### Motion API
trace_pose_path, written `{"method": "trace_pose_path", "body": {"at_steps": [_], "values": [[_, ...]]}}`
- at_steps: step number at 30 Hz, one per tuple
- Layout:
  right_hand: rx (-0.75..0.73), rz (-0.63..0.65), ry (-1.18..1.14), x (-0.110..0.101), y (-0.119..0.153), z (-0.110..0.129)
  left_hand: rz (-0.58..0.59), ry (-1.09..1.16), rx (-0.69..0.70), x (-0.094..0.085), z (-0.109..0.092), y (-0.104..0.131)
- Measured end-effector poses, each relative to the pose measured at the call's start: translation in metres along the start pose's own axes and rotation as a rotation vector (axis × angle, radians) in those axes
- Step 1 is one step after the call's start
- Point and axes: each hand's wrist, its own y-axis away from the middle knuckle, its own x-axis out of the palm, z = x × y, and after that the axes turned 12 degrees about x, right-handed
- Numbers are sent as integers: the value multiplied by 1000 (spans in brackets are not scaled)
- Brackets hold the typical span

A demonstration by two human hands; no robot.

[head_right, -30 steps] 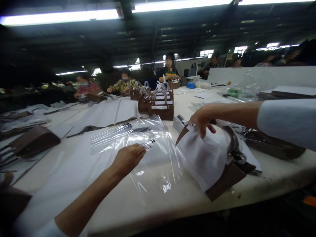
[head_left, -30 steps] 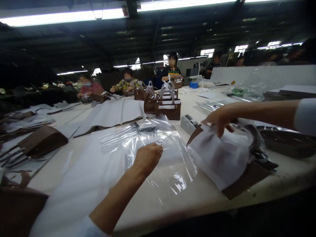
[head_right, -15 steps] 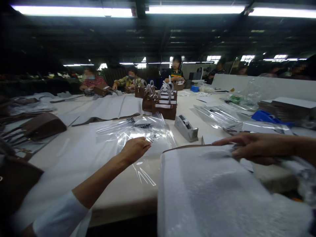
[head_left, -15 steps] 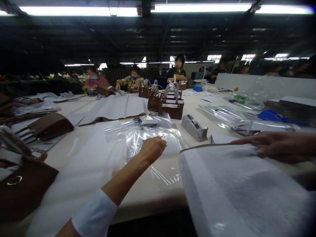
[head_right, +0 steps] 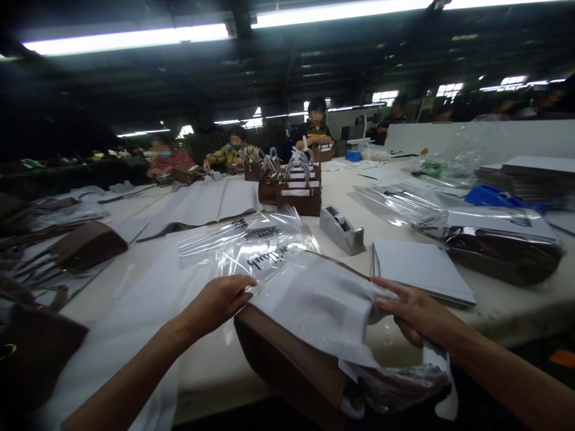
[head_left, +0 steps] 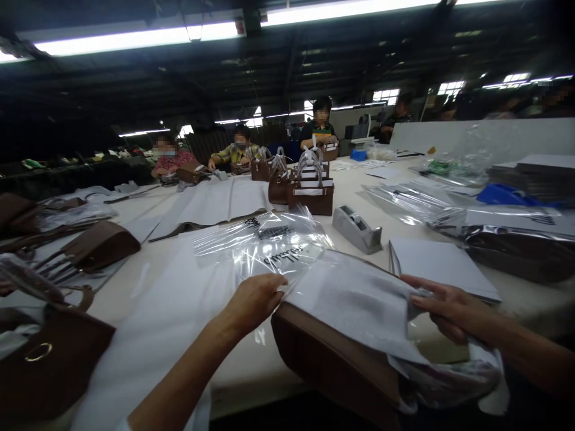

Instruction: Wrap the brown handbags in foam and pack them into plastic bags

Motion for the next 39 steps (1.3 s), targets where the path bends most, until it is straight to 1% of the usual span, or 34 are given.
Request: {"method": "trace_pose_path", "body": {"at_steps": [4, 6, 8, 10, 13, 15, 16, 18, 20, 21, 22, 23, 24, 26, 27, 28, 29, 30, 31, 32, 33, 34, 36, 37, 38, 39], "values": [[5, -105, -161, 16, 2, -10, -58, 29, -56, -7, -3, 5], [8, -143, -213, 20, 1, -15, -108, 45, -54, -10, -6, 7], [19, -164, -265, 22, -1, -20, -139, 30, -23, -10, -9, 7], [38, -163, -330, 22, -1, -24, -170, -36, 28, -5, -10, 8], [63, -132, -440, 22, 0, -27, -232, -187, 141, 8, -9, 8], [66, -118, -500, 22, 2, -26, -258, -271, 160, 17, -8, 8], [72, -112, -523, 23, 3, -26, -277, -290, 126, 21, -7, 9], [84, -101, -557, 23, 4, -26, -334, -282, -20, 28, -5, 11], [81, -102, -579, 26, 4, -26, -363, -238, -165, 34, -6, 13], [72, -115, -584, 28, 4, -27, -370, -215, -196, 36, -8, 13], [57, -141, -585, 32, 4, -27, -381, -194, -191, 38, -11, 13], [41, -180, -573, 38, 3, -27, -406, -171, -153, 41, -16, 12], [24, -231, -545, 44, 3, -26, -444, -143, -89, 42, -21, 10], [-20, -354, -451, 60, 2, -23, -507, -84, 95, 46, -34, 6], [-44, -404, -401, 68, 1, -20, -501, -55, 196, 47, -39, 5], [-63, -436, -363, 76, 0, -18, -458, -19, 285, 47, -44, 4], [-78, -451, -343, 82, -2, -15, -378, 27, 348, 47, -47, 5], [-86, -450, -341, 88, -5, -13, -281, 81, 375, 46, -49, 7], [-86, -436, -350, 92, -7, -11, -191, 136, 367, 44, -50, 10], [-83, -419, -361, 95, -10, -10, -133, 183, 333, 40, -50, 11], [-78, -409, -369, 97, -13, -9, -125, 207, 288, 35, -50, 11], [-77, -403, -374, 97, -15, -9, -164, 199, 248, 30, -52, 9], [-82, -398, -372, 97, -17, -8, -305, 97, 195, 20, -59, -8], [-90, -396, -369, 97, -17, -8, -355, 24, 176, 17, -64, -23], [-96, -390, -363, 97, -17, -7, -373, -53, 156, 16, -70, -42], [-98, -385, -355, 97, -17, -7, -359, -115, 130, 16, -76, -64]]}}
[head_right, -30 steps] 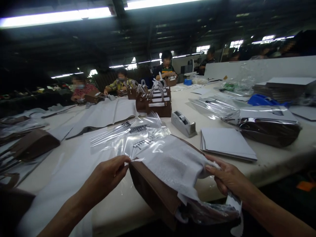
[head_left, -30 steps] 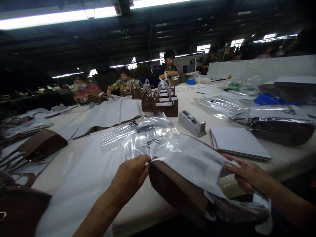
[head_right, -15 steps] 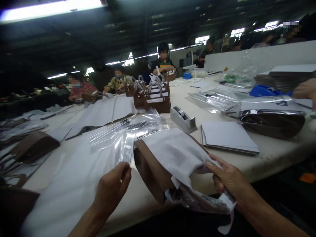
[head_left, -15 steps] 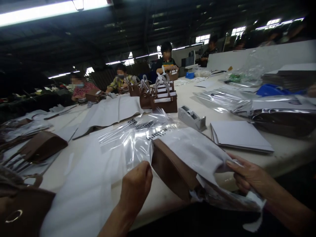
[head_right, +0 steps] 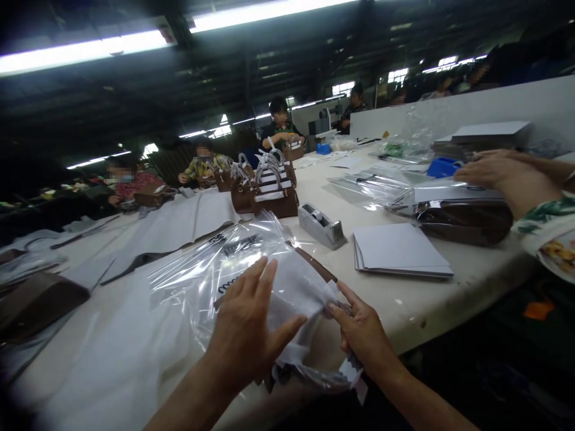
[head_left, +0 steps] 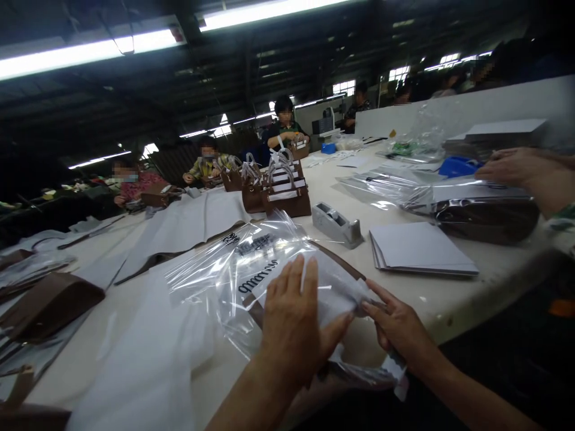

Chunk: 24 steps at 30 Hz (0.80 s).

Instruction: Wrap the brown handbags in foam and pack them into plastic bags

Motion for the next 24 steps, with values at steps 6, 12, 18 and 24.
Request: {"method": "trace_pose_path", "body": {"at_steps": [6, 12, 18, 24], "values": [[-25, 15, 51, -1, 2, -1, 328, -109, -104, 53, 11, -101], [-1, 75, 51, 4, -4, -2, 379, -6, 25, 49, -18, -94], [-13, 53, -61, 14, -18, -1, 181, -71, 99, 42, -46, -21], [151, -6, -123, 9, -24, 0, -91, -400, -165, 37, 23, 102]]}}
